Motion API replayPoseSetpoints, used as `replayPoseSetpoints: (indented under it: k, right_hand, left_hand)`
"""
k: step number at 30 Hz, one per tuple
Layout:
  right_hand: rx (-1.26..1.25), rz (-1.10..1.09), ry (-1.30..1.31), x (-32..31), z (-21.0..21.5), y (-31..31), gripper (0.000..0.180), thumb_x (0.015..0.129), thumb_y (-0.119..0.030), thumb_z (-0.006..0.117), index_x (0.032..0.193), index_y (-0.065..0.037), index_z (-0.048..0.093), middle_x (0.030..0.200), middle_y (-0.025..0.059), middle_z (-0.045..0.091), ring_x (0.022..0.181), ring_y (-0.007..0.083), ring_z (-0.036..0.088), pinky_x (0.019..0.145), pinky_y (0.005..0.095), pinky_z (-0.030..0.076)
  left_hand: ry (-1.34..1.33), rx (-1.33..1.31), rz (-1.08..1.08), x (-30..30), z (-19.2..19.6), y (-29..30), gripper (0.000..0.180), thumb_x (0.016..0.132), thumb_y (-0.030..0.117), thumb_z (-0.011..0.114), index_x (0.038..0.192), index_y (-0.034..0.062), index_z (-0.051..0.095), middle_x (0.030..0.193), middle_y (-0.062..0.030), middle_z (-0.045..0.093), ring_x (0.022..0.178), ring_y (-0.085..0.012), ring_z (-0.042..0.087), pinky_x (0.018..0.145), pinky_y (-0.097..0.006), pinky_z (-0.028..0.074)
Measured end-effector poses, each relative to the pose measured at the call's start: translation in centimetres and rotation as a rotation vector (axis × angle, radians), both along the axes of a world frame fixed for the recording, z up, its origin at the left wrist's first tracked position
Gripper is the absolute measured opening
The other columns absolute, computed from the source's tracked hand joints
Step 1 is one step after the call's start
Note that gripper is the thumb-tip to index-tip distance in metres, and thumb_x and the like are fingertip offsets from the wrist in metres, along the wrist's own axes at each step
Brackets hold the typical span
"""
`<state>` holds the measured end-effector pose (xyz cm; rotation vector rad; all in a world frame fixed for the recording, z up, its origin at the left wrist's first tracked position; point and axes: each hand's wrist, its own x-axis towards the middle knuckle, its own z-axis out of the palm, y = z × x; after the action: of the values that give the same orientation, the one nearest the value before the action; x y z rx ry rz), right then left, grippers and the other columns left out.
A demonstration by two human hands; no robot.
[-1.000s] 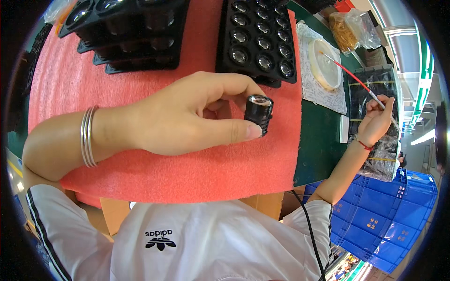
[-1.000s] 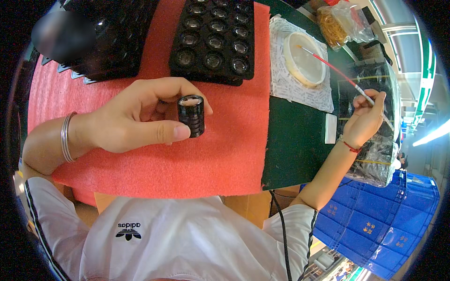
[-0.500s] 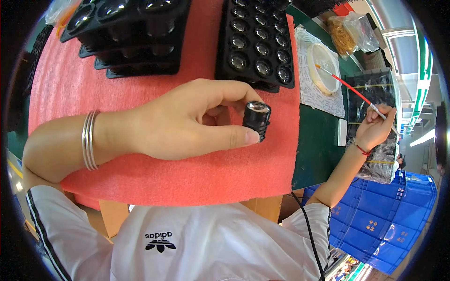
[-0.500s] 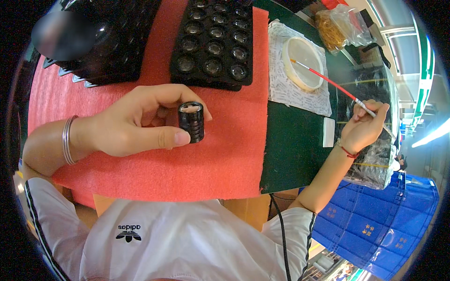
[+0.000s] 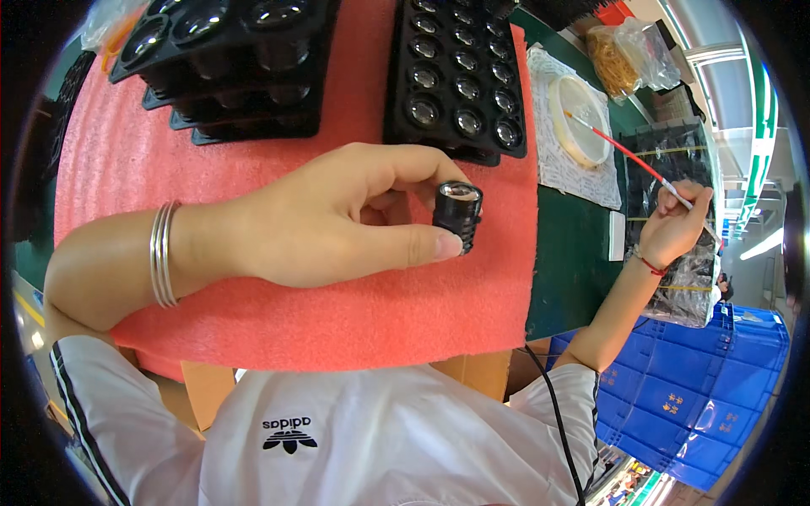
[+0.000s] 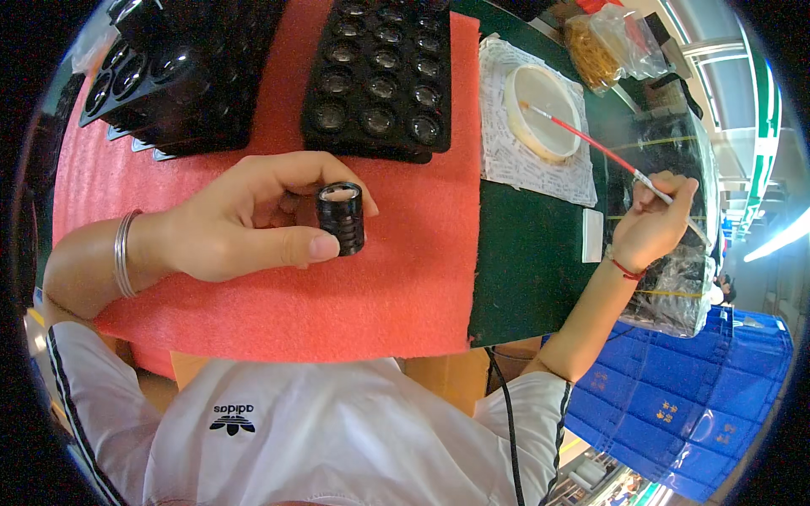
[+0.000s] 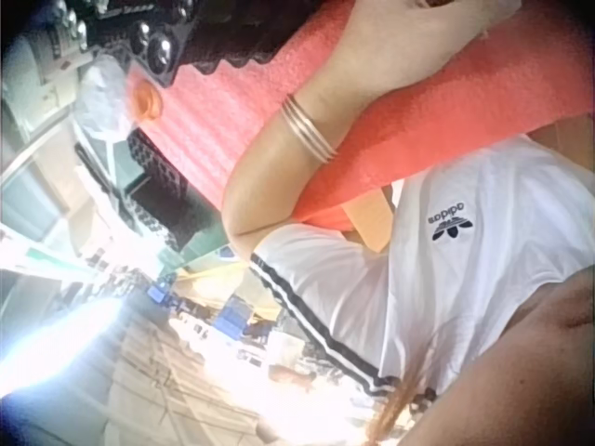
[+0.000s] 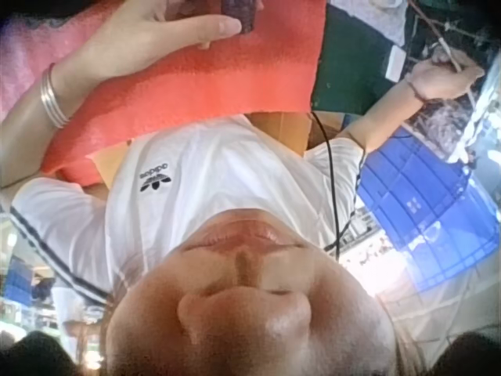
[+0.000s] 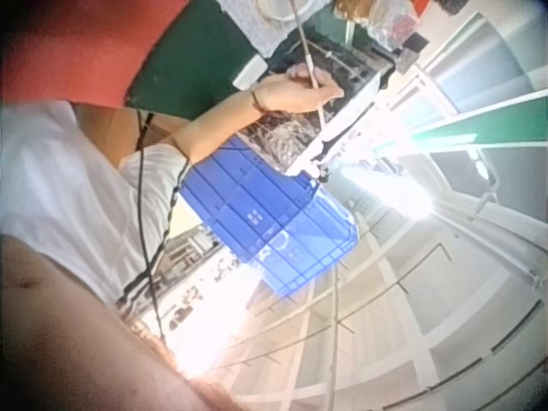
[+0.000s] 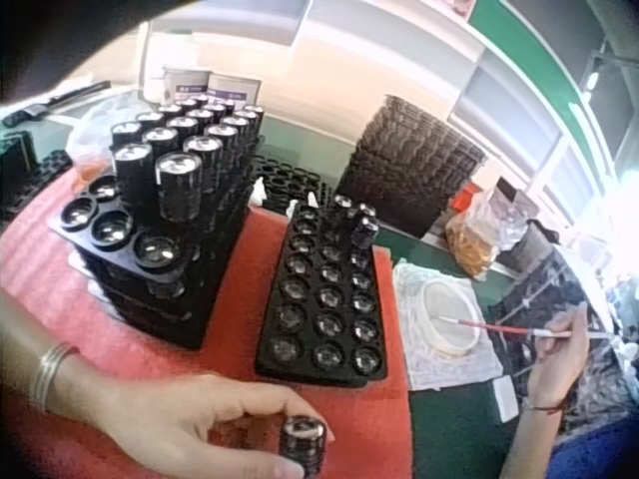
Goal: Applying adhesive to small light components and organizing them into trays.
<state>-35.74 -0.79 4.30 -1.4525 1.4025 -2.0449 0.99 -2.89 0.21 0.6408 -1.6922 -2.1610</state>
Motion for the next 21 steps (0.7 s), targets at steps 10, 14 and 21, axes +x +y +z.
replayPoseSetpoints:
  k: [10, 14, 21]
  right_hand:
    - [-0.028, -0.387, 0.086, 0.1, 0.4, -0.1, 0.033, 0.09, -0.025, 0.041, 0.065, -0.003, 0.047, 0.057, 0.0042, 0.041, 0.048, 0.0107, 0.036, 0.044, 0.0214, 0.026]
    - [-0.031, -0.218, 0.043, 0.9, 0.4, -0.1, 0.037, 0.091, -0.026, 0.039, 0.062, -0.005, 0.044, 0.058, 0.0041, 0.039, 0.048, 0.0105, 0.034, 0.044, 0.0223, 0.025]
    - [-0.064, -0.108, -0.032, -0.2, -0.2, -0.2, 0.037, 0.092, -0.025, 0.037, 0.062, -0.005, 0.043, 0.058, 0.0037, 0.038, 0.049, 0.0104, 0.032, 0.045, 0.0232, 0.025]
  left_hand:
    - [0.055, -0.05, -0.019, -0.3, -0.4, -0.1, 0.032, 0.08, 0.003, 0.058, 0.109, 0.0017, 0.047, 0.097, -0.0014, 0.05, 0.091, -0.0064, 0.048, 0.082, -0.023, 0.041]
    - [0.033, -0.019, -0.022, -0.1, -0.1, 0.0, 0.032, 0.08, 0.003, 0.058, 0.11, 0.0015, 0.047, 0.097, -0.0013, 0.05, 0.091, -0.0062, 0.048, 0.081, -0.022, 0.04]
    - [0.043, 0.027, -0.02, -0.1, -0.3, 0.0, 0.032, 0.08, 0.003, 0.057, 0.11, 0.0016, 0.047, 0.096, -0.0011, 0.051, 0.09, -0.0066, 0.048, 0.08, -0.022, 0.04]
